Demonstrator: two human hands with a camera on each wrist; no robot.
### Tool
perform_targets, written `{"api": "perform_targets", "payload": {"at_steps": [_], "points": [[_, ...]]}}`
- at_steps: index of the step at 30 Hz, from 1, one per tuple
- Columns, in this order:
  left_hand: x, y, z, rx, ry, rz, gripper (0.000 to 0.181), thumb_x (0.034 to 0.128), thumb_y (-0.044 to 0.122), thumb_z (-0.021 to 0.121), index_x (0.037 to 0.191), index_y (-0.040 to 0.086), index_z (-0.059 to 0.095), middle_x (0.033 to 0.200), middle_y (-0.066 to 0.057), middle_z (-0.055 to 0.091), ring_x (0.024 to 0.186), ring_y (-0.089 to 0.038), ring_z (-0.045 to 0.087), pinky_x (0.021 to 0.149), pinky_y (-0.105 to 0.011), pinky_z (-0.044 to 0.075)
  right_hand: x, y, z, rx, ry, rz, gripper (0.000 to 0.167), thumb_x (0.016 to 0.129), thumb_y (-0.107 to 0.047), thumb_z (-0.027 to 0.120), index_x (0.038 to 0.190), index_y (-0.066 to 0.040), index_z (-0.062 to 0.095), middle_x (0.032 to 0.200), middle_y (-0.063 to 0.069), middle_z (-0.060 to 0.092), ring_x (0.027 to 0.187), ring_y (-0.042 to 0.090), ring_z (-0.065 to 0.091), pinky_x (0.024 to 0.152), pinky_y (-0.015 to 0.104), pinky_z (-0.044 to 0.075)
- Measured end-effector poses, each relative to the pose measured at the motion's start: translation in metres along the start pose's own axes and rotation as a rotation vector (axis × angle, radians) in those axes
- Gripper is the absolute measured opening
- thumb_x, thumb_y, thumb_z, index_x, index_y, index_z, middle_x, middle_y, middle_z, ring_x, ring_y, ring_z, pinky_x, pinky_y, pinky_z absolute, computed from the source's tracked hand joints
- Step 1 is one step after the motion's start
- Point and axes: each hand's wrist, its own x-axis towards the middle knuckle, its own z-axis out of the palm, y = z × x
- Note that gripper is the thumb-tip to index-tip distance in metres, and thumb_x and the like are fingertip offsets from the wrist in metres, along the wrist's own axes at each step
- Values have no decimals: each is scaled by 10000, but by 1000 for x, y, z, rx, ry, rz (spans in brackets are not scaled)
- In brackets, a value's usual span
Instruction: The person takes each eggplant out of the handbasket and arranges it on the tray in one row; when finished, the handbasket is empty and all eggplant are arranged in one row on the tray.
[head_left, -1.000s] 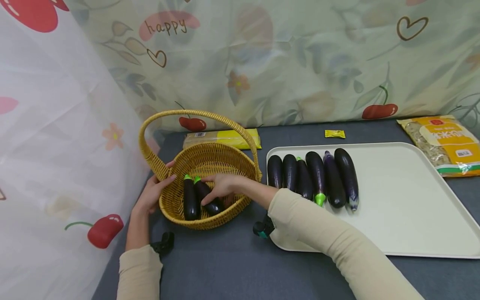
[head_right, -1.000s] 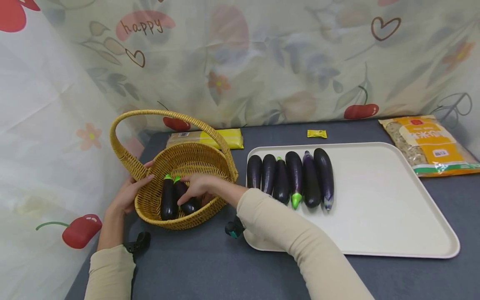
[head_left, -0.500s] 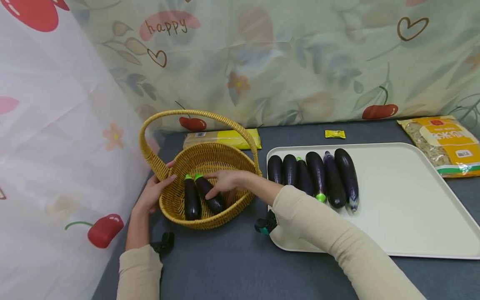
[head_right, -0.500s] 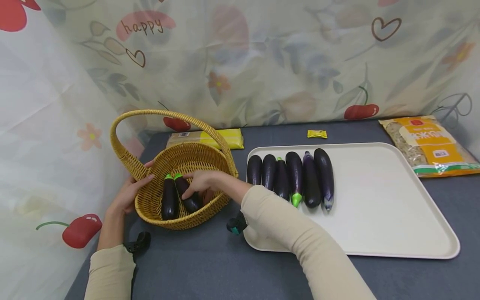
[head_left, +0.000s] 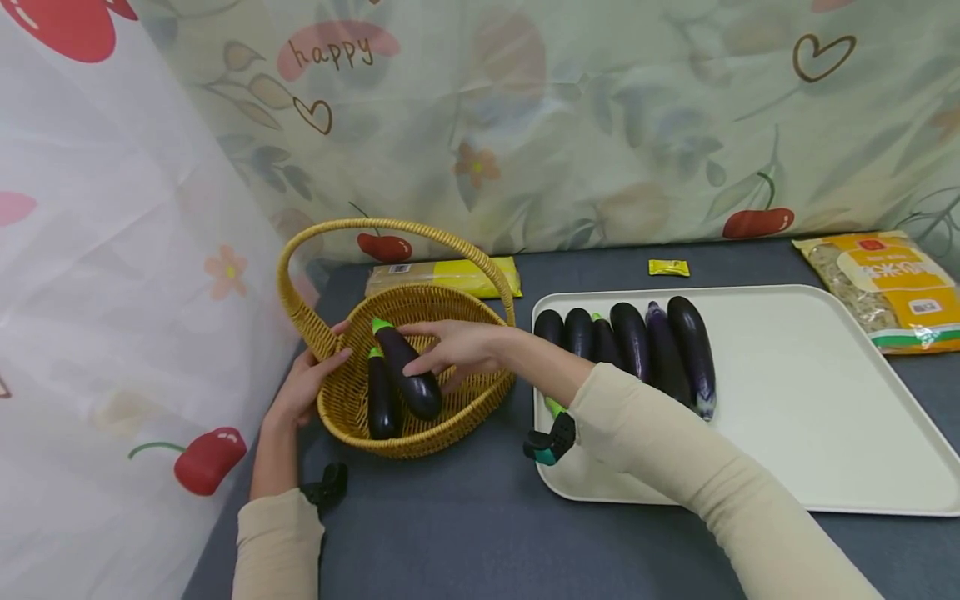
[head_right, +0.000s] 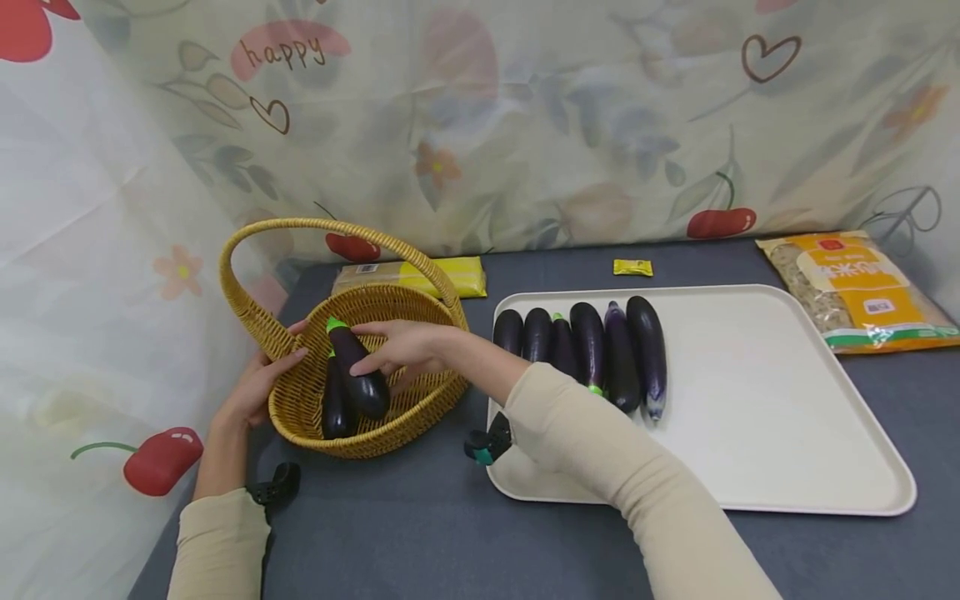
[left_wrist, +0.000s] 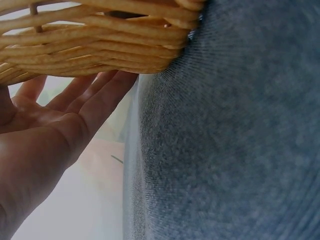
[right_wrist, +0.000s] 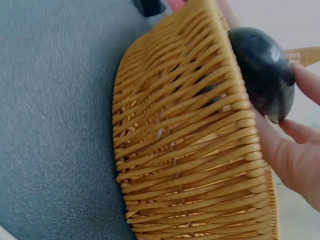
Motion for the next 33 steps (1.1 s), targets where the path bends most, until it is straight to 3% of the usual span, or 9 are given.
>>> {"api": "perform_targets", "payload": {"at_steps": [11, 16, 19, 23, 33], "points": [[1, 0, 1, 5, -1, 2, 617, 975, 230, 573, 1513, 136, 286, 1422, -208, 352, 1139, -194, 528, 843, -283, 494, -37, -2, 2, 153, -136, -144, 661, 958, -66, 533, 1524, -217, 227, 1318, 172, 478, 1123, 297, 538, 858, 502, 482], [1, 1, 1, -6, -5, 3, 631, 968, 239, 585, 1514, 139, 284, 1425, -205, 351, 1157, -210, 524, 851, -296, 495, -57, 5, 1, 162, -201, -167, 699, 934, -67, 566, 1522, -249, 235, 1369, 157, 431, 1162, 300, 504, 890, 516, 460], [0, 1, 1, -12, -4, 0, 641, 964, 243, 591, 1517, 147, 281, 1434, -208, 344, 1152, -208, 533, 846, -300, 498, -70, 12, 0, 170, -227, -176, 778, 898, -144, 676, 1523, -250, 226, 1394, 157, 402, 1185, 308, 492, 900, 520, 452], [0, 1, 0, -29, -4, 0, 649, 960, 244, 597, 1518, 152, 278, 1445, -226, 329, 1117, -193, 559, 830, -301, 506, -86, 21, -4, 186, -216, -175, 939, 803, -233, 793, 1530, -206, 199, 1433, 155, 369, 1222, 313, 469, 910, 519, 445], [1, -2, 0, -6, -13, 6, 646, 971, 245, 580, 1525, 159, 259, 1516, -183, 255, 1183, -229, 513, 844, -294, 498, -124, 45, -14, 208, -134, -146, 948, 805, -175, 788, 1529, -118, 180, 1458, 168, 352, 1235, 316, 463, 914, 502, 446]]}}
